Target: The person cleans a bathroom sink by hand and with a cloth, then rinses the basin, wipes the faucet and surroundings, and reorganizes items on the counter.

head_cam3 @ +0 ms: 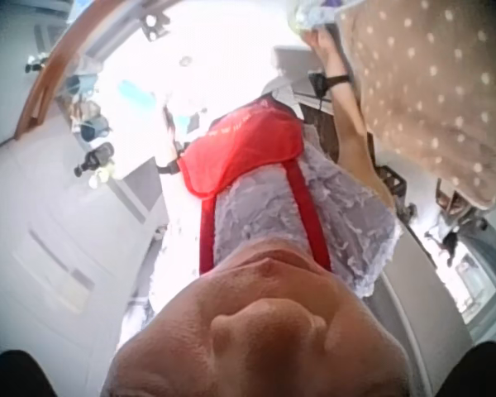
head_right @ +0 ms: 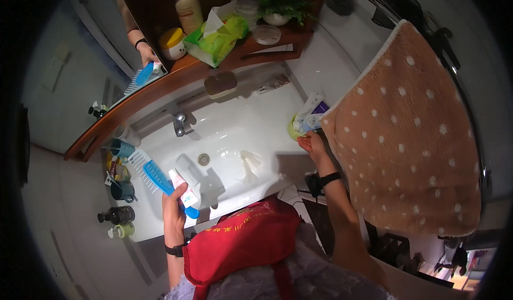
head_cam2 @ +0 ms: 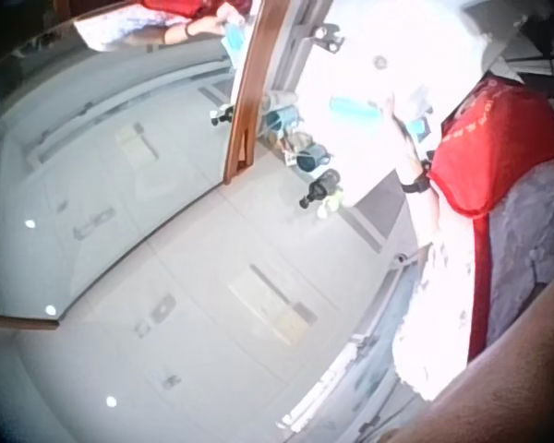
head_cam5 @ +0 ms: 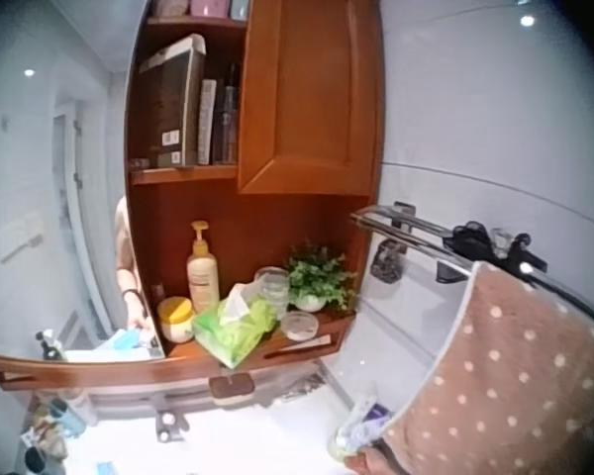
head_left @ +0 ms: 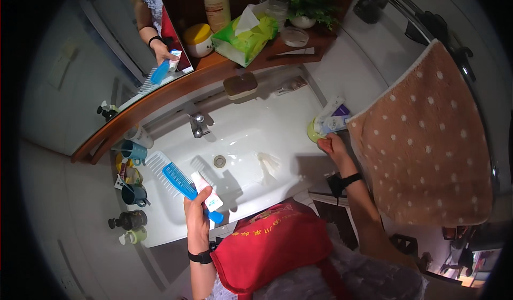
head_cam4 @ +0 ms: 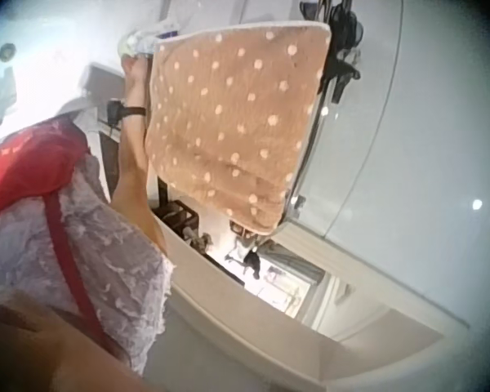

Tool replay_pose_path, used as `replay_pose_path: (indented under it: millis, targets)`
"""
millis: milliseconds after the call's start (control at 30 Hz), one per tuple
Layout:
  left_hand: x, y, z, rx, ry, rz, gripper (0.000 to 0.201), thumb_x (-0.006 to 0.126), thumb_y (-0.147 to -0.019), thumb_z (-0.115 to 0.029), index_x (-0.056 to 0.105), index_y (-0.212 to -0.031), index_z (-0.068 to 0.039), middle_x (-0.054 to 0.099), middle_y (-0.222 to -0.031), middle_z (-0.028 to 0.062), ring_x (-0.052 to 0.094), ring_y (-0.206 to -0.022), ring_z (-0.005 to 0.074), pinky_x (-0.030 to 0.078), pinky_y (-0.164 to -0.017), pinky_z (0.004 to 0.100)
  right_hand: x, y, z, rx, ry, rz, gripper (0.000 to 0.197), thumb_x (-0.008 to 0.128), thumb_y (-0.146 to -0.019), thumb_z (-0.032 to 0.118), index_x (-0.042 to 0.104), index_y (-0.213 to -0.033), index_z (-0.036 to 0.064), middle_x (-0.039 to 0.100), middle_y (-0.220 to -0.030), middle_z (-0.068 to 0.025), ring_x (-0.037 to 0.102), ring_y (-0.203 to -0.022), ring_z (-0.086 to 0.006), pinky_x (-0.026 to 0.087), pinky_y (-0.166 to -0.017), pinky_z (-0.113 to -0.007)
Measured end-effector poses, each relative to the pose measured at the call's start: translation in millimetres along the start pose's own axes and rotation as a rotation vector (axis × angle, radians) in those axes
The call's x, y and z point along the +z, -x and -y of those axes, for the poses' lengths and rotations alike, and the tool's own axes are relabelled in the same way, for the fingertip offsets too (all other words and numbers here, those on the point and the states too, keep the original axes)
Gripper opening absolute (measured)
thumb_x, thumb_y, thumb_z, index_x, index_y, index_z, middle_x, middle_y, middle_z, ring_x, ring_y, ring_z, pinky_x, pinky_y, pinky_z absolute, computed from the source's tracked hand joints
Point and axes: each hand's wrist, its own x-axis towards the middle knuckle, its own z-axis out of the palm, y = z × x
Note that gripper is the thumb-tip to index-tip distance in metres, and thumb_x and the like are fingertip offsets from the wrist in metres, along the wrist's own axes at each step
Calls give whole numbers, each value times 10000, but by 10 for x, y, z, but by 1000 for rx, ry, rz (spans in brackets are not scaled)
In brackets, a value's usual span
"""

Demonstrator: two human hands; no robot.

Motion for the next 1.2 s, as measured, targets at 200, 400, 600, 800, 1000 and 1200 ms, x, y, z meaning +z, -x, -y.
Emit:
replay_pose_path:
  millis: [200,400,600,800,1000,1200]
  targets:
    - [133,-74,-44,-37,-28,86,241,696,-837,6,588,-1052,-11,645,-888,59,655,-747,161,553,-660,287,-389,274,-76,-4,112,-47,219,514,-962,202,599,-994,3,712,-857,-162,703,-697,-219,606,-649,-312]
    - [28,-78,-51,2,-1,32,219,694,-836,8,597,-1031,-15,636,-849,47,639,-693,144,544,-623,273,218,859,-225,176,-50,-73,221,558,-973,223,587,-793,97,666,-752,-59,612,-614,-131,489,-546,-219]
    - [-57,-56,-107,-13,-6,52,229,693,-837,16,589,-1038,-18,629,-853,40,636,-708,146,542,-633,277,1538,-11,28,138,22,184,185,603,-919,188,587,-1069,80,603,-862,-94,635,-774,-248,560,-747,-381]
    - [-224,-47,-28,64,61,-65,414,689,-822,33,543,-1209,19,629,-978,73,651,-840,201,554,-730,312,1779,-1758,398,-297,441,-370,252,638,-892,292,629,-957,49,634,-761,-110,660,-669,-265,544,-608,-427]
    - [-778,356,115,22,110,-404,372,709,-823,-29,545,-1157,-16,606,-899,72,648,-767,222,573,-644,358,2105,-2170,67,-559,757,-586,323,699,-834,259,671,-911,-53,714,-824,-164,697,-702,-276,540,-710,-398]
    - [-874,411,183,-15,139,-478,318,715,-818,-16,563,-1098,-22,608,-867,67,648,-748,224,577,-624,357,2112,-2077,140,-462,881,-197,144,714,-795,120,689,-814,-20,673,-709,-164,654,-602,-236,493,-544,-385]
